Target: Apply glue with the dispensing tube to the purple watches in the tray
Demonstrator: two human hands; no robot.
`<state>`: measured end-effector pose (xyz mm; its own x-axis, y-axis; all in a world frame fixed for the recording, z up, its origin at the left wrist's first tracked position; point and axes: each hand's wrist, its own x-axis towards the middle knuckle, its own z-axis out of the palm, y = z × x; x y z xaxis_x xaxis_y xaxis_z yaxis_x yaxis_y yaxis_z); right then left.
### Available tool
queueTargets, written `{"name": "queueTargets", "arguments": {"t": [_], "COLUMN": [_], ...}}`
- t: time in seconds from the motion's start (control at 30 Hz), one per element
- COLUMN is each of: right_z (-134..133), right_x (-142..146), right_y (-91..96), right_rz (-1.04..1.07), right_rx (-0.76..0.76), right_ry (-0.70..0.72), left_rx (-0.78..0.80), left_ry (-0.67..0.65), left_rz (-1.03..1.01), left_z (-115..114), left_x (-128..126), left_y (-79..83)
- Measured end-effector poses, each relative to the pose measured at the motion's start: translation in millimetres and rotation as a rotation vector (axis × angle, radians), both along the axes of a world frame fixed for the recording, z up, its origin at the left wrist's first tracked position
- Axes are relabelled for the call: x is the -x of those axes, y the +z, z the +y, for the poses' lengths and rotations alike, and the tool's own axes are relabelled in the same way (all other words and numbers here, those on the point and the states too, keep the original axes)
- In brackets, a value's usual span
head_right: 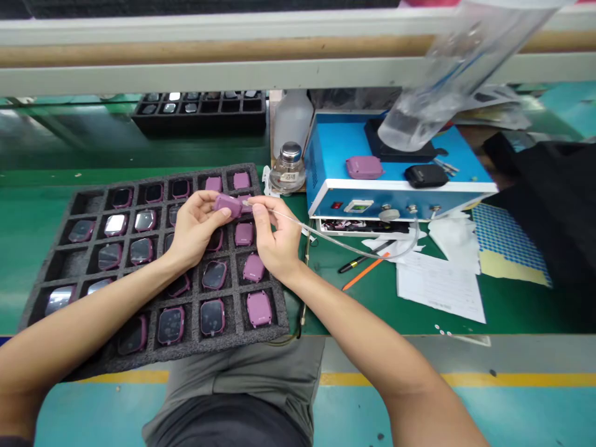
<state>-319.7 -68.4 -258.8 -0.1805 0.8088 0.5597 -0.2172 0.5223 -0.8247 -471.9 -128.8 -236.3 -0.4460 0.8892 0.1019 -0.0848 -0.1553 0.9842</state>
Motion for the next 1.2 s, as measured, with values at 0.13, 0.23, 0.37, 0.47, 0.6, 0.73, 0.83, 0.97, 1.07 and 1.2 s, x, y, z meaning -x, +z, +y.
{"name": "queueTargets", "arguments": {"t": [0.13,0.23,0.37,0.47,0.6,0.73,0.83,0.97,1.07,1.2], "right_z": [-0.2,-0.4,-1.0,-1.1,-0.4,-0.3,-0.8,-1.2,-1.2,-1.3], "right_x": [-0.3,-0.5,-0.3,0.1,0.2,0.0,0.1,0.4,0.6,0.8], "right_y": [-2.8,-3.4,-2.6,-2.4,-3.2,-3.2,-2.4,-1.7,-1.6,-1.7], "right_rz": [0.003,-0.002,0.002,0.016,0.024,0.010,0.004,0.000,0.000,-0.006], "right_rx": [0.015,0.026,0.026,0.023,0.019,0.019,0.034,0.044,0.036,0.029], "right_ry": [0.017,0.023,0.020,0.022,0.032,0.023,0.024,0.016,0.020,0.012], "left_rx": [0.021,0.038,0.060,0.074,0.065,0.066,0.063,0.059,0.061,0.068], "left_ry": [0.008,-0.019,-0.006,0.001,-0.005,-0.006,-0.004,-0.006,-0.005,-0.001], "left_rz": [-0.064,-0.040,-0.006,-0.002,-0.018,-0.016,-0.010,-0.003,-0.001,0.004], "left_z": [-1.3,-2.2,-2.9,-3.6,-4.0,-3.6,-3.5,-3.9,-4.1,-4.2], "left_x": [-2.4,-4.6,-5.9,-6.0,-5.6,-5.5,-5.7,-5.9,-5.7,-5.0], "left_y": [0.0,1.8,2.9,2.7,2.4,1.9,1.9,2.1,1.7,1.1]}}
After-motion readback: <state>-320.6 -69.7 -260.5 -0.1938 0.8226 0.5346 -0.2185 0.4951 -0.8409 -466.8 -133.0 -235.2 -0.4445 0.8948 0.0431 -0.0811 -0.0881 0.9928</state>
